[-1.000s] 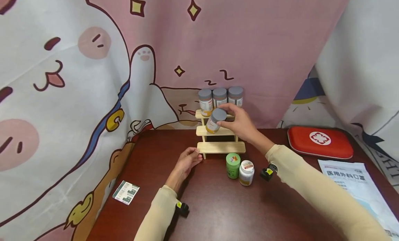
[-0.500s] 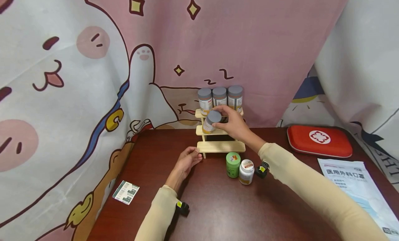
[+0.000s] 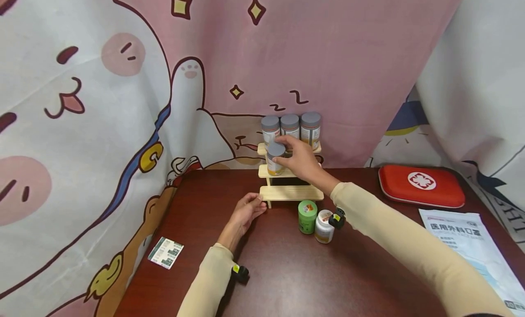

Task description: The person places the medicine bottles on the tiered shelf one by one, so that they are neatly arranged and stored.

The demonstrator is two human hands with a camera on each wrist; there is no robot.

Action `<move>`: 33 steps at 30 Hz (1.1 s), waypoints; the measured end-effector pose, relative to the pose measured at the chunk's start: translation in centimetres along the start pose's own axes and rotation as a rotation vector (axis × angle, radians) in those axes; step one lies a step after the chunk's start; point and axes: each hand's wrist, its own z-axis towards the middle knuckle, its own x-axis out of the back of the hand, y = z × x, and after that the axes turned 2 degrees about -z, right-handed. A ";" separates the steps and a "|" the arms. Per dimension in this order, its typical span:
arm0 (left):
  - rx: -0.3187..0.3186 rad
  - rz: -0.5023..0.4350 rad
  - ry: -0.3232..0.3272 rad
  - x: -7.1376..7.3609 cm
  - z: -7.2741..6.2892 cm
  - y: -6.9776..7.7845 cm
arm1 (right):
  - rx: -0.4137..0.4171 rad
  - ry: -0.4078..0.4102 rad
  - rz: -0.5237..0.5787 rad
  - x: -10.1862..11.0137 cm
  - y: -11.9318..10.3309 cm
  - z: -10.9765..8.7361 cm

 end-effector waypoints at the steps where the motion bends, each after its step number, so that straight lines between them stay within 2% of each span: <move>1: 0.001 -0.002 0.001 0.0 0.0 0.0 | 0.004 0.004 -0.008 -0.1 0.0 0.1; 12: 0.002 -0.003 -0.008 -0.1 0.1 0.1 | 0.088 0.094 -0.099 -0.7 0.2 0.2; 33: 0.008 -0.024 -0.020 0.3 0.2 -0.1 | 0.109 0.164 -0.077 -1.8 1.0 0.0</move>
